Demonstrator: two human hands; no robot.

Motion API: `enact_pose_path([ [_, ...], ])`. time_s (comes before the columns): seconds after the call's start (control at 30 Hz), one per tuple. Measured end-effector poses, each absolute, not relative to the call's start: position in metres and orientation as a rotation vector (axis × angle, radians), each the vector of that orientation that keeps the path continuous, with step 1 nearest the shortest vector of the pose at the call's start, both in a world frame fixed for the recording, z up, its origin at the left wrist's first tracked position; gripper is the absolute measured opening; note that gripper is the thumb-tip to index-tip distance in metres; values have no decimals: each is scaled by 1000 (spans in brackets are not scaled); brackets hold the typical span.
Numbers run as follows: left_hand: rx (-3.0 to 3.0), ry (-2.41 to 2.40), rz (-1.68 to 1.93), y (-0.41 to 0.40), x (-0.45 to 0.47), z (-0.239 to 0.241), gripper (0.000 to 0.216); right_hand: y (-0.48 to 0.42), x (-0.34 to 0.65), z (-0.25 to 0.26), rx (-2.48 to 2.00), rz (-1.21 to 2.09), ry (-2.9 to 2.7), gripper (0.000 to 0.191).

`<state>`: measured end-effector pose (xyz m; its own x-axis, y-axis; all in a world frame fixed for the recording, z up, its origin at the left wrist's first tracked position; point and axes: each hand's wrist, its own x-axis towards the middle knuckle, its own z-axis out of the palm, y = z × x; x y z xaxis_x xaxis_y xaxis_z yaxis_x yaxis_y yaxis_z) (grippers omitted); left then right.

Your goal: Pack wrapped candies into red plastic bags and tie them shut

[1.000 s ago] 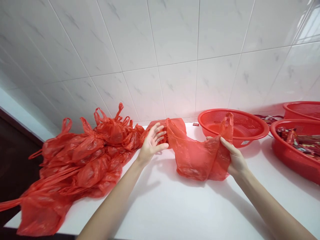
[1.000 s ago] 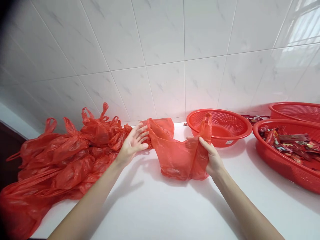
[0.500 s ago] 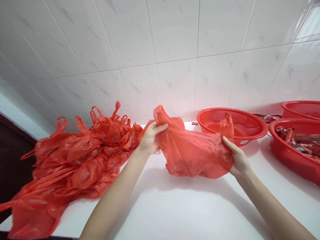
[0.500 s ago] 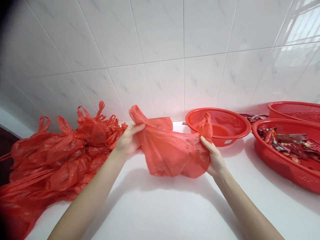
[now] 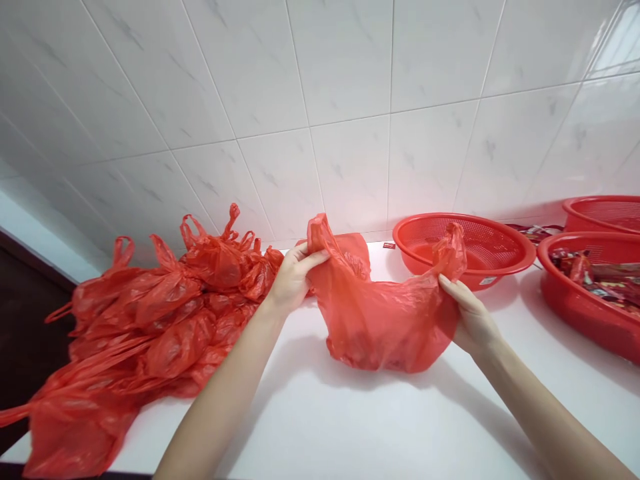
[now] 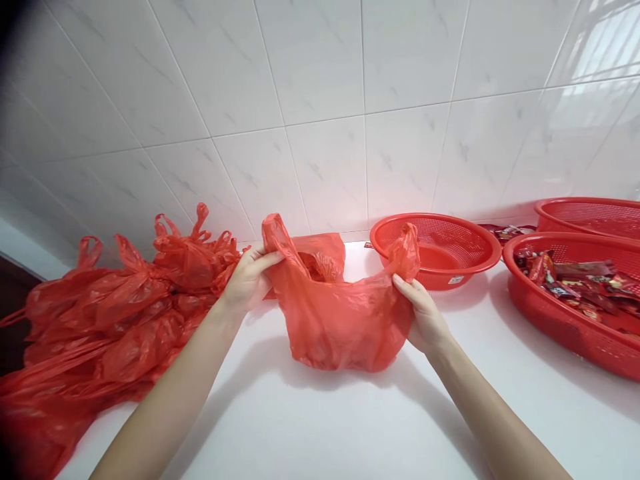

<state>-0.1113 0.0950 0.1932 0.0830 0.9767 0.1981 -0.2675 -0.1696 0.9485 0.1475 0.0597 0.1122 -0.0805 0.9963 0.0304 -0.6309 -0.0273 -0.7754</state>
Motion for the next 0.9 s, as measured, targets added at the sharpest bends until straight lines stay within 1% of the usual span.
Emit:
enact_pose_path([
  [0.07, 1187, 843, 1397, 97, -113, 188, 28, 61, 148, 110, -651, 1500, -758, 33],
  [0.17, 1226, 878, 1330, 100, -120, 176, 35, 64, 149, 108, -661, 1490, -794, 34],
  [0.33, 1324, 849, 1187, 95, -138, 134, 67, 69, 150, 106, -672, 1462, -731, 33],
  [0.47, 1467, 869, 1009, 80, -142, 94, 76, 70, 150, 107, -665, 1449, -688, 33],
  [0.57, 1556, 1027, 911, 69, -135, 68, 67, 70, 149, 107, -659, 1453, -686, 31],
  [0.67, 1592, 1155, 894, 66, -124, 51, 48, 71, 150, 105, -658, 1454, -712, 30],
  [0.77, 1523, 1176, 926, 72, -117, 46, 28, 73, 154, 103, -656, 1444, -708, 31],
  [0.83, 1454, 1144, 975, 79, -116, 50, 22, 75, 158, 103, -641, 1424, -687, 29],
  [0.9, 1424, 1109, 1027, 85, -118, 55, 24, 76, 161, 103, -616, 1394, -677, 26],
])
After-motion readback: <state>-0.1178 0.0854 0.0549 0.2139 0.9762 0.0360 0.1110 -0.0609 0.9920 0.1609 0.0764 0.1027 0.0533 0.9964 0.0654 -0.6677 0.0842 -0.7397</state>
